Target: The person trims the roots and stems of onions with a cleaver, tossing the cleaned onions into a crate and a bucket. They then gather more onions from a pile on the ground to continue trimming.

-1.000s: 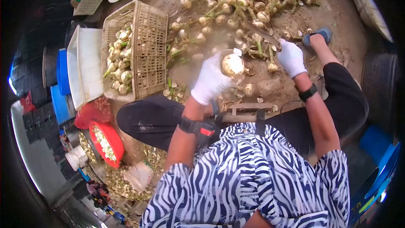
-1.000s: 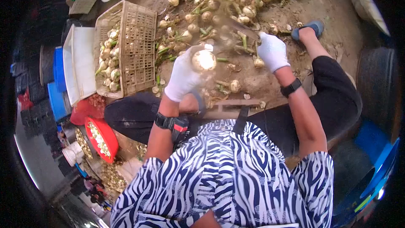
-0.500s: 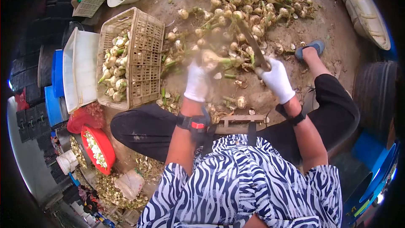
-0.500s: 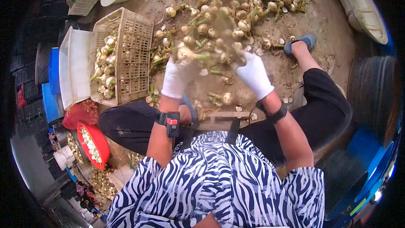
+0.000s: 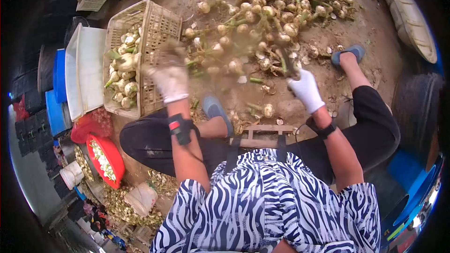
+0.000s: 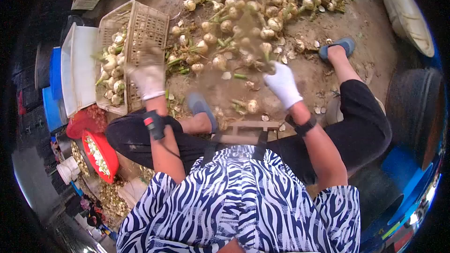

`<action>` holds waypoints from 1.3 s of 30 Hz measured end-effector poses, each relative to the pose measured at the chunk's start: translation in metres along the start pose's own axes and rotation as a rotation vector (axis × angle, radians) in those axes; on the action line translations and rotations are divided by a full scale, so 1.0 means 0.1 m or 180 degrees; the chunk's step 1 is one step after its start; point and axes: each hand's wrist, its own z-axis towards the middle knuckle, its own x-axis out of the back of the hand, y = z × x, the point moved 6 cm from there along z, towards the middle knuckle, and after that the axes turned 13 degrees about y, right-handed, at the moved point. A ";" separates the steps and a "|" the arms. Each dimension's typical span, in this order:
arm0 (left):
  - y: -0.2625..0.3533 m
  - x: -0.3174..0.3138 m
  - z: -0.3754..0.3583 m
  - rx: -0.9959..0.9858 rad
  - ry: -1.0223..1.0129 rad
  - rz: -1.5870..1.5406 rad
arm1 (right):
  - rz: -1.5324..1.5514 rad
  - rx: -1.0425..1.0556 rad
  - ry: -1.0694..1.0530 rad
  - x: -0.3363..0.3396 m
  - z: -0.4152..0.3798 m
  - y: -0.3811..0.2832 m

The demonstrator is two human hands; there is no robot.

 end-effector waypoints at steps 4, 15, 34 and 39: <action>-1.30 1.47 0.95 -0.1774 -0.0618 0.5692 | 0.0570 -0.0210 0.0151 0.16 0.04 -0.32; -1.61 0.42 0.03 -0.1670 -0.2419 0.4792 | -0.1220 0.1051 0.0336 -0.05 0.15 0.04; -1.21 -0.69 -1.04 -0.0800 -0.2157 0.3816 | -0.1482 0.2370 0.0212 0.12 -0.46 -0.72; -1.04 -0.84 -1.13 -0.0787 -0.1674 0.4073 | -0.1749 0.1777 0.0484 0.11 -0.17 -0.41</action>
